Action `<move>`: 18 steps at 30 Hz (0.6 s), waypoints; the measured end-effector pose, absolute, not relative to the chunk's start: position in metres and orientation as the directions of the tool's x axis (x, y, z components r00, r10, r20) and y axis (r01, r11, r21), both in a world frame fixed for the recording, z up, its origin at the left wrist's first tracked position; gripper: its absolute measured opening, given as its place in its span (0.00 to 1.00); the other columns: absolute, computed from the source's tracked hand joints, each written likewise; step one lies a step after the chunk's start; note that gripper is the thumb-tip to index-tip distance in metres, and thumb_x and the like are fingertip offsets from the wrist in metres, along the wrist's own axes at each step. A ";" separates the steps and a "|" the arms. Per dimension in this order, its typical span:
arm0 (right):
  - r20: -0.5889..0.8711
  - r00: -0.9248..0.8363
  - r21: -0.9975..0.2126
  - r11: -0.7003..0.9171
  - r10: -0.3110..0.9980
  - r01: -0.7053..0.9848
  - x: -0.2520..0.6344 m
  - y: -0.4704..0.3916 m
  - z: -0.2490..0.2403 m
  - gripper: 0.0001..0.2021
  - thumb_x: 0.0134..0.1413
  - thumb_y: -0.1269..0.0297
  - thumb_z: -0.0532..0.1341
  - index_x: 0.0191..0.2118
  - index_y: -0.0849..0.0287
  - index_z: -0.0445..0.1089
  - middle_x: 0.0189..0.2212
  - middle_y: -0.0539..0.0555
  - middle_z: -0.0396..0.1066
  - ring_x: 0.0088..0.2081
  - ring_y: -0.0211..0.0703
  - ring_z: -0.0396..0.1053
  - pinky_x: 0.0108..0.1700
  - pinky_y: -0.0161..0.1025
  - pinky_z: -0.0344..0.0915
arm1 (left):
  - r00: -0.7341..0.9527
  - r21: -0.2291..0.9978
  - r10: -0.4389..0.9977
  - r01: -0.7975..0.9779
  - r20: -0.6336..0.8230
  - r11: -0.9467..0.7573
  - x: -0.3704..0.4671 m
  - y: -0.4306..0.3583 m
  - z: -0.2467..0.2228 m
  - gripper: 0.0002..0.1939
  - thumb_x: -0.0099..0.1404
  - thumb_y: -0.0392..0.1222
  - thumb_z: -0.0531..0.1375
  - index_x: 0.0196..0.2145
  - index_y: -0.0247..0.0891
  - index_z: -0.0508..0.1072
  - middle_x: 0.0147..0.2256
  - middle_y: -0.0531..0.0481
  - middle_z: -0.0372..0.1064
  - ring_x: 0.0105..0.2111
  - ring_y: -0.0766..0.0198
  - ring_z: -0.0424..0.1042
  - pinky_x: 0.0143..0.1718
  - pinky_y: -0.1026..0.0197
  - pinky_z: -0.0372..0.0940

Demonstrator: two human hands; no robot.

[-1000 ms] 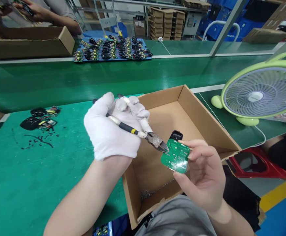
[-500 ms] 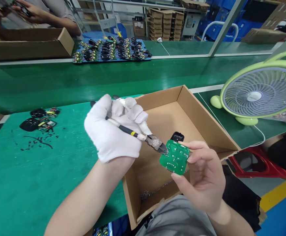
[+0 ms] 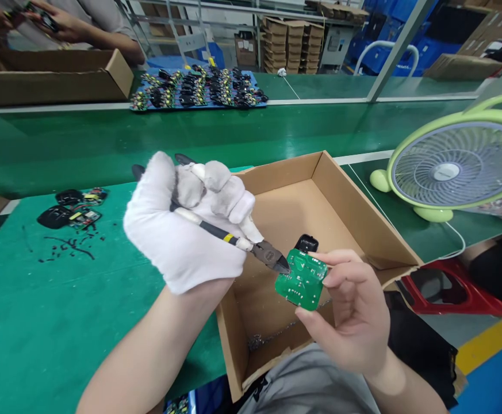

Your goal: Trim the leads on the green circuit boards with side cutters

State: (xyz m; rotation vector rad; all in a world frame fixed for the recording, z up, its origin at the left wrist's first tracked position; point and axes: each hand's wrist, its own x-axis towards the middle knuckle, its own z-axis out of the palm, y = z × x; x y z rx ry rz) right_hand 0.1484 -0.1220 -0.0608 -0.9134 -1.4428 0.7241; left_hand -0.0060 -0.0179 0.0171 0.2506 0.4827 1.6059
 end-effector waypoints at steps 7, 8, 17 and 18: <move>0.479 0.061 -0.878 0.479 0.876 0.025 0.147 -0.121 -0.060 0.24 0.48 0.84 0.65 0.47 0.53 0.66 0.49 0.58 0.65 0.51 0.49 0.68 0.43 0.42 0.76 | -0.065 0.362 0.964 -0.932 -0.258 0.034 -0.002 -0.013 0.018 0.22 0.71 0.49 0.50 0.24 0.40 0.45 0.24 0.47 0.61 0.20 0.64 0.60 0.19 0.59 0.59; 0.477 0.065 -0.879 0.476 0.877 0.021 0.148 -0.121 -0.060 0.24 0.48 0.84 0.65 0.47 0.53 0.66 0.49 0.58 0.65 0.51 0.49 0.69 0.43 0.42 0.75 | -0.057 0.358 0.963 -0.933 -0.265 0.044 -0.002 -0.012 0.018 0.22 0.72 0.51 0.49 0.24 0.40 0.45 0.24 0.47 0.61 0.20 0.63 0.61 0.20 0.59 0.60; 0.440 0.087 -0.897 0.443 0.894 -0.011 0.148 -0.122 -0.061 0.22 0.50 0.82 0.67 0.47 0.52 0.66 0.49 0.58 0.65 0.50 0.49 0.69 0.44 0.43 0.76 | -0.053 0.387 0.956 -0.920 -0.289 0.066 -0.004 -0.014 0.019 0.22 0.70 0.51 0.50 0.24 0.40 0.47 0.25 0.47 0.62 0.21 0.64 0.60 0.19 0.59 0.59; 0.441 0.082 -0.896 0.444 0.894 -0.011 0.148 -0.122 -0.061 0.22 0.50 0.81 0.67 0.47 0.51 0.66 0.49 0.58 0.65 0.50 0.49 0.70 0.46 0.46 0.77 | -0.052 0.394 0.954 -0.916 -0.296 0.072 -0.003 -0.015 0.020 0.21 0.70 0.51 0.50 0.23 0.40 0.48 0.26 0.47 0.62 0.21 0.64 0.60 0.20 0.60 0.59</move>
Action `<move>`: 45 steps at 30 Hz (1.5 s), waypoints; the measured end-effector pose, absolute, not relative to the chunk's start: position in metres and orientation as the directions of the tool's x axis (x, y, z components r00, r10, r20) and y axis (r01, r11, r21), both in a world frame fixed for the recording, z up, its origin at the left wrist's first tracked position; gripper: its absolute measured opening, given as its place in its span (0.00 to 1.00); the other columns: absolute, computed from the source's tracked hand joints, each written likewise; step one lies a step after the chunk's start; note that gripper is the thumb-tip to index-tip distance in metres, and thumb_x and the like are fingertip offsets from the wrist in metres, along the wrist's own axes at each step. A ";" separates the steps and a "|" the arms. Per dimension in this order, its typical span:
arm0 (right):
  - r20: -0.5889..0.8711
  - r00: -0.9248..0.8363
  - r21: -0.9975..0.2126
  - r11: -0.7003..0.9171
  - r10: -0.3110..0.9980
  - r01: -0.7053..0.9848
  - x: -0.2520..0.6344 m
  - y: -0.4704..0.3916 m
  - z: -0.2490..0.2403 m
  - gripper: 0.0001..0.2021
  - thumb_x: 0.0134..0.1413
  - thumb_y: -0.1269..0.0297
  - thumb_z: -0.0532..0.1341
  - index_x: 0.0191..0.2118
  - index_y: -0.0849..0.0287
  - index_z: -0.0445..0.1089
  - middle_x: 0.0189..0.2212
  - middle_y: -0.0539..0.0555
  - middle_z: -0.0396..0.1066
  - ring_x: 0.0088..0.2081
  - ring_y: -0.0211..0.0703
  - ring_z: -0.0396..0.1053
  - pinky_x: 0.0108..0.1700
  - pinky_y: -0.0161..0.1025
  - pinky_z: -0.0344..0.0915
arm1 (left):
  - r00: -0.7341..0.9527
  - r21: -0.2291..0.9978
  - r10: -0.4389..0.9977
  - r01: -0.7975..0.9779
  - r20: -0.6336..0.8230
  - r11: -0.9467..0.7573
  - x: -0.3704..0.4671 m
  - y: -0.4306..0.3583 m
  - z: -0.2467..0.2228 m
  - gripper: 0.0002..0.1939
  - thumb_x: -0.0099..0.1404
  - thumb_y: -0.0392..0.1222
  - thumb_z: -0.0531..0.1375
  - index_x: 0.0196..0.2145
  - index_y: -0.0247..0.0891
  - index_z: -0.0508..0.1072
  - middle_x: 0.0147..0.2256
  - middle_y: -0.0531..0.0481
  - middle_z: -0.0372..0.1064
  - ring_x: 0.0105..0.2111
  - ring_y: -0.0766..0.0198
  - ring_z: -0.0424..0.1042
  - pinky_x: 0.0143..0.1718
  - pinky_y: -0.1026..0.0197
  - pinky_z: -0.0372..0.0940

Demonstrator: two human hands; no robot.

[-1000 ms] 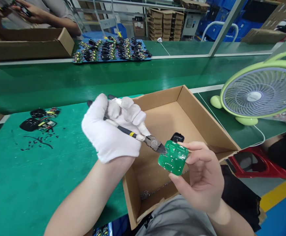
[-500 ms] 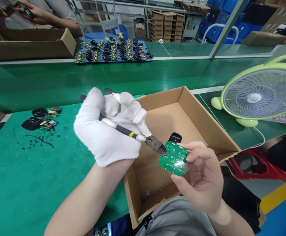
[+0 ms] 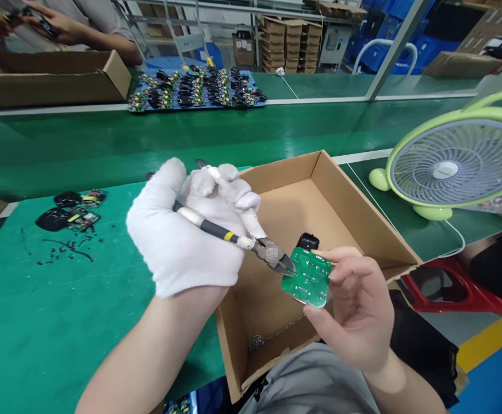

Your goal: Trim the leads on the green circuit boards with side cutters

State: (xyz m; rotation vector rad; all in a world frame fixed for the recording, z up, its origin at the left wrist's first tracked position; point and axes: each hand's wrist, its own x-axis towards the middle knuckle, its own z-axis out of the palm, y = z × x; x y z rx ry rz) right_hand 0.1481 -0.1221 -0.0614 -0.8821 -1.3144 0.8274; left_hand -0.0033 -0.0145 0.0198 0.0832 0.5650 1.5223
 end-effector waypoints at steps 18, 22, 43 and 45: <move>0.391 0.027 -0.894 0.387 0.920 -0.227 0.148 -0.122 -0.060 0.27 0.54 0.81 0.68 0.54 0.49 0.64 0.51 0.55 0.66 0.45 0.41 0.76 0.40 0.34 0.79 | -0.043 0.419 0.935 -0.900 -0.353 0.117 -0.001 -0.014 0.021 0.18 0.68 0.47 0.51 0.24 0.39 0.48 0.24 0.49 0.56 0.21 0.66 0.59 0.21 0.62 0.57; 0.370 0.009 -0.896 0.359 0.929 -0.259 0.149 -0.122 -0.059 0.23 0.58 0.76 0.68 0.54 0.48 0.64 0.50 0.53 0.66 0.45 0.42 0.77 0.41 0.35 0.80 | -0.041 0.414 0.936 -0.903 -0.351 0.116 -0.002 -0.013 0.021 0.17 0.68 0.46 0.51 0.25 0.40 0.48 0.24 0.49 0.57 0.20 0.66 0.58 0.21 0.62 0.57; 0.408 -0.007 -0.908 0.406 0.913 -0.102 0.147 -0.121 -0.059 0.29 0.50 0.81 0.69 0.53 0.49 0.63 0.49 0.55 0.68 0.48 0.46 0.74 0.50 0.46 0.78 | -0.014 0.411 0.938 -0.901 -0.347 0.138 0.007 -0.017 0.009 0.19 0.68 0.47 0.52 0.23 0.39 0.50 0.25 0.49 0.59 0.21 0.67 0.60 0.23 0.62 0.59; 0.429 -0.007 -0.900 0.427 0.903 -0.089 0.147 -0.120 -0.059 0.29 0.49 0.82 0.68 0.53 0.49 0.63 0.49 0.55 0.68 0.49 0.46 0.73 0.49 0.45 0.78 | -0.044 0.423 0.945 -0.900 -0.324 0.104 0.007 -0.017 0.010 0.19 0.68 0.47 0.51 0.23 0.39 0.49 0.25 0.50 0.59 0.21 0.67 0.59 0.23 0.62 0.59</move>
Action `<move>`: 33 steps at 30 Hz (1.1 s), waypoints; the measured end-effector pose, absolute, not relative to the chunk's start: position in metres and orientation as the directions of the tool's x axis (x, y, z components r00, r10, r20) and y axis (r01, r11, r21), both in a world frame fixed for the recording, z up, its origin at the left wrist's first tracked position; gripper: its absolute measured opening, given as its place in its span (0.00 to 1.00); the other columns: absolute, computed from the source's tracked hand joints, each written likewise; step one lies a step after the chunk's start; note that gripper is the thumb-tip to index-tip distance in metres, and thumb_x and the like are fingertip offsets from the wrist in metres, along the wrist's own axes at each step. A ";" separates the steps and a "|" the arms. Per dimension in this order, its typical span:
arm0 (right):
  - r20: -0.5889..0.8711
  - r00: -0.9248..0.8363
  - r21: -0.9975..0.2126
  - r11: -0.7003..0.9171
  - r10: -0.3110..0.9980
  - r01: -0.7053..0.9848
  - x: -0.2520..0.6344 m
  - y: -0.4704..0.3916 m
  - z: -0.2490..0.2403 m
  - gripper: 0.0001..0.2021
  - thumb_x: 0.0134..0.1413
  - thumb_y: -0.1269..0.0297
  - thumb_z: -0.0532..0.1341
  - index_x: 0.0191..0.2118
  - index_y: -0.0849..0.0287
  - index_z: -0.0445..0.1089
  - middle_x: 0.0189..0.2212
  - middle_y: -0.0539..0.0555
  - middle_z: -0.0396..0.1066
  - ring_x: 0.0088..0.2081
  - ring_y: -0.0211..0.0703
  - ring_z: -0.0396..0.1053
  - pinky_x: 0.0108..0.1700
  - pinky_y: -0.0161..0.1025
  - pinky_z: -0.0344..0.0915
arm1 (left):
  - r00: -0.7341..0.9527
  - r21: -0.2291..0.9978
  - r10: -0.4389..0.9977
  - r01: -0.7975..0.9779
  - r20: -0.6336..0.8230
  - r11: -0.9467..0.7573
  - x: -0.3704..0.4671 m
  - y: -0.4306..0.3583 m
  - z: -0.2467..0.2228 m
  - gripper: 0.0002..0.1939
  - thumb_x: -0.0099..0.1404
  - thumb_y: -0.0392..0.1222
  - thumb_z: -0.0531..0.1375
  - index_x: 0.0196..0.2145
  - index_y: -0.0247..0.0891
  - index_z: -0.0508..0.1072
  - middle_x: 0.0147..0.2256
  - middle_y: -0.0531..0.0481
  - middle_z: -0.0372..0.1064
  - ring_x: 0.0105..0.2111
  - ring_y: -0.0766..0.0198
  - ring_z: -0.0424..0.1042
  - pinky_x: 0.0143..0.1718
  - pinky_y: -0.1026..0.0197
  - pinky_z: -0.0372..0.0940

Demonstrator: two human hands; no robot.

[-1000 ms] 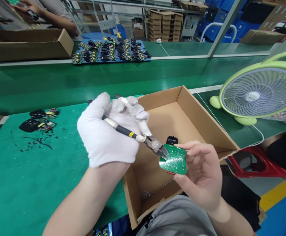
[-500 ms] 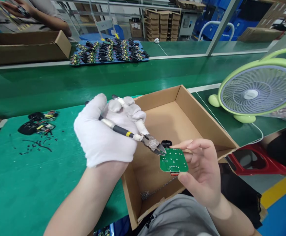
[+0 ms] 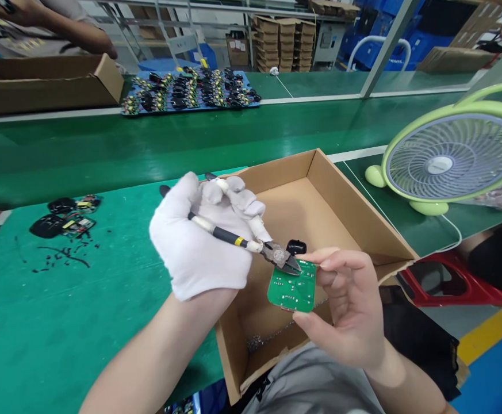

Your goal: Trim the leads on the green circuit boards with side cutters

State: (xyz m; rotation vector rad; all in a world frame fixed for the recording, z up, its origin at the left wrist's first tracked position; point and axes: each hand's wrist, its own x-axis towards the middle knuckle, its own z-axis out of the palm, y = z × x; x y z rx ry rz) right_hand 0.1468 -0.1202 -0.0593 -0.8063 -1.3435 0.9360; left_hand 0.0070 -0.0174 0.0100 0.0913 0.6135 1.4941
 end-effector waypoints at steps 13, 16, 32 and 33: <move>0.491 0.055 -0.869 0.493 0.869 -0.038 0.144 -0.120 -0.062 0.30 0.48 0.82 0.69 0.53 0.49 0.65 0.50 0.56 0.68 0.53 0.49 0.70 0.49 0.46 0.77 | -0.089 0.443 0.944 -0.894 -0.319 0.065 0.006 -0.018 0.011 0.20 0.69 0.48 0.50 0.24 0.38 0.47 0.25 0.50 0.58 0.21 0.67 0.57 0.23 0.62 0.58; 0.497 0.061 -0.867 0.499 0.866 -0.011 0.144 -0.120 -0.062 0.28 0.48 0.81 0.69 0.52 0.50 0.65 0.50 0.57 0.69 0.53 0.50 0.70 0.48 0.47 0.78 | -0.097 0.455 0.950 -0.889 -0.298 0.052 0.006 -0.017 0.012 0.20 0.69 0.48 0.49 0.24 0.39 0.45 0.25 0.50 0.58 0.21 0.68 0.57 0.22 0.62 0.58; 0.555 -0.038 -0.821 0.555 0.831 0.136 0.145 -0.123 -0.065 0.28 0.49 0.80 0.70 0.53 0.50 0.64 0.51 0.58 0.68 0.54 0.50 0.69 0.52 0.48 0.75 | -0.061 0.420 0.974 -0.907 -0.218 0.038 0.000 -0.015 0.009 0.24 0.72 0.46 0.49 0.23 0.39 0.39 0.21 0.50 0.52 0.16 0.69 0.48 0.16 0.61 0.46; 0.553 -0.053 -0.820 0.554 0.832 0.141 0.145 -0.123 -0.065 0.28 0.49 0.80 0.69 0.54 0.50 0.63 0.51 0.58 0.68 0.54 0.50 0.69 0.53 0.47 0.74 | -0.063 0.431 0.978 -0.902 -0.200 0.030 -0.001 -0.016 0.009 0.25 0.72 0.46 0.49 0.23 0.39 0.39 0.21 0.50 0.52 0.16 0.69 0.48 0.16 0.61 0.46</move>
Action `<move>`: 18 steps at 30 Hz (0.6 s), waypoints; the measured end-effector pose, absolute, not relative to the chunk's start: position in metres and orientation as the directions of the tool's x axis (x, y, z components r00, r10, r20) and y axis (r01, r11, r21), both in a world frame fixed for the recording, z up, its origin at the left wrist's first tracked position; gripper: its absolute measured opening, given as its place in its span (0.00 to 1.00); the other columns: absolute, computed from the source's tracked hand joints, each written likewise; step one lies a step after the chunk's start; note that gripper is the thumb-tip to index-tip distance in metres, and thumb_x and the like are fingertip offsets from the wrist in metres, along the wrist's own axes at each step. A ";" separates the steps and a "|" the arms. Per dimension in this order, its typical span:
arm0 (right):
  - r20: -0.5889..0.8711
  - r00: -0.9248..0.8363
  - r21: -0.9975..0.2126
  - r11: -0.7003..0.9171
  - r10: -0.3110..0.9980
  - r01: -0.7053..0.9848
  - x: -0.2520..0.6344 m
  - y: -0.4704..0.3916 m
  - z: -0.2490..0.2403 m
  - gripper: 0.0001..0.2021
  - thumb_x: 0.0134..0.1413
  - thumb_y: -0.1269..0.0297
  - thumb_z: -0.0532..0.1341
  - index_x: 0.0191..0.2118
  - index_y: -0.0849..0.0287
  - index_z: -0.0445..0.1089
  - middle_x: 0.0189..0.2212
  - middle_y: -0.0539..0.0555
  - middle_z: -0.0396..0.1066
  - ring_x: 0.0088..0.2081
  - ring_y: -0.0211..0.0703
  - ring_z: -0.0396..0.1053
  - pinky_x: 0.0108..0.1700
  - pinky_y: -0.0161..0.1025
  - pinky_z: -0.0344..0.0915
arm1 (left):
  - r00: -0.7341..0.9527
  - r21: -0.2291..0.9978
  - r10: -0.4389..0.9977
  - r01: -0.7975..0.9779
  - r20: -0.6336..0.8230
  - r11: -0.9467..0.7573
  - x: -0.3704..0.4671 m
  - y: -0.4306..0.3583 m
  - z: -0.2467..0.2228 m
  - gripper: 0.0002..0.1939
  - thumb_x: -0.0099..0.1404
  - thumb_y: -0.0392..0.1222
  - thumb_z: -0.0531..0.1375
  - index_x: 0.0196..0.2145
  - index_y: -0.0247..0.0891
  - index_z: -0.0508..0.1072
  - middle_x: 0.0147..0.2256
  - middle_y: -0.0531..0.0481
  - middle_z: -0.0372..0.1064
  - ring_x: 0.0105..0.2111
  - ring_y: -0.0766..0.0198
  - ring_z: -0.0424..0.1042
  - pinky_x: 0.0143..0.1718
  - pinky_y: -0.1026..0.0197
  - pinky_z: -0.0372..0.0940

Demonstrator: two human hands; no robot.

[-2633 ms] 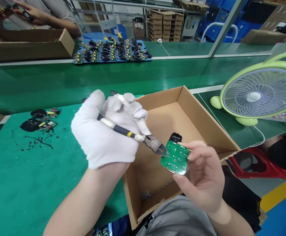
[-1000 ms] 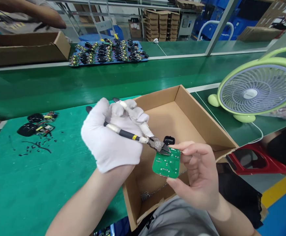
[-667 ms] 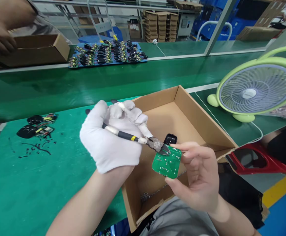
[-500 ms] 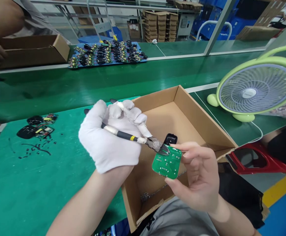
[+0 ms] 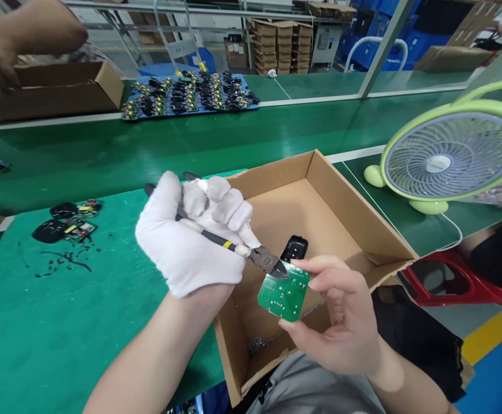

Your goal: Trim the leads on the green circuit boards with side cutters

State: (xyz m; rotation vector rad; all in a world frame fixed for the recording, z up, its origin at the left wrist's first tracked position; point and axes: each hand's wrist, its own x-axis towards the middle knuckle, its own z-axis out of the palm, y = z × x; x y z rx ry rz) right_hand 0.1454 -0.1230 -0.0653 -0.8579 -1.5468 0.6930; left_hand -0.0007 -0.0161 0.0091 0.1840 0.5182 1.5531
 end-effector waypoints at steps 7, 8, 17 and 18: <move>0.506 -0.096 -0.848 0.514 0.857 0.127 0.147 -0.123 -0.062 0.29 0.51 0.80 0.68 0.54 0.49 0.63 0.51 0.57 0.67 0.55 0.50 0.67 0.49 0.45 0.77 | -0.081 0.439 0.988 -0.898 -0.129 -0.017 -0.001 -0.018 0.013 0.26 0.75 0.46 0.47 0.22 0.39 0.38 0.21 0.51 0.51 0.16 0.71 0.46 0.15 0.64 0.44; 0.503 -0.097 -0.852 0.511 0.859 0.115 0.147 -0.123 -0.062 0.29 0.51 0.81 0.68 0.55 0.48 0.63 0.51 0.58 0.67 0.55 0.50 0.68 0.48 0.44 0.77 | -0.079 0.439 0.987 -0.899 -0.142 -0.009 0.000 -0.017 0.014 0.26 0.75 0.47 0.47 0.22 0.39 0.38 0.21 0.51 0.51 0.15 0.71 0.46 0.15 0.64 0.43; 0.481 -0.077 -0.874 0.485 0.873 0.038 0.144 -0.122 -0.059 0.29 0.51 0.83 0.67 0.54 0.48 0.63 0.52 0.57 0.66 0.55 0.46 0.69 0.50 0.41 0.78 | -0.082 0.441 0.983 -0.897 -0.162 -0.002 0.000 -0.015 0.012 0.26 0.75 0.49 0.47 0.21 0.39 0.43 0.21 0.50 0.56 0.16 0.70 0.50 0.16 0.62 0.51; 0.475 -0.068 -0.877 0.478 0.877 0.039 0.144 -0.122 -0.059 0.29 0.51 0.83 0.67 0.54 0.49 0.63 0.52 0.57 0.66 0.55 0.45 0.69 0.51 0.40 0.77 | -0.076 0.430 0.981 -0.903 -0.177 0.007 0.000 -0.015 0.012 0.26 0.75 0.49 0.47 0.21 0.39 0.43 0.21 0.50 0.58 0.16 0.69 0.51 0.16 0.62 0.52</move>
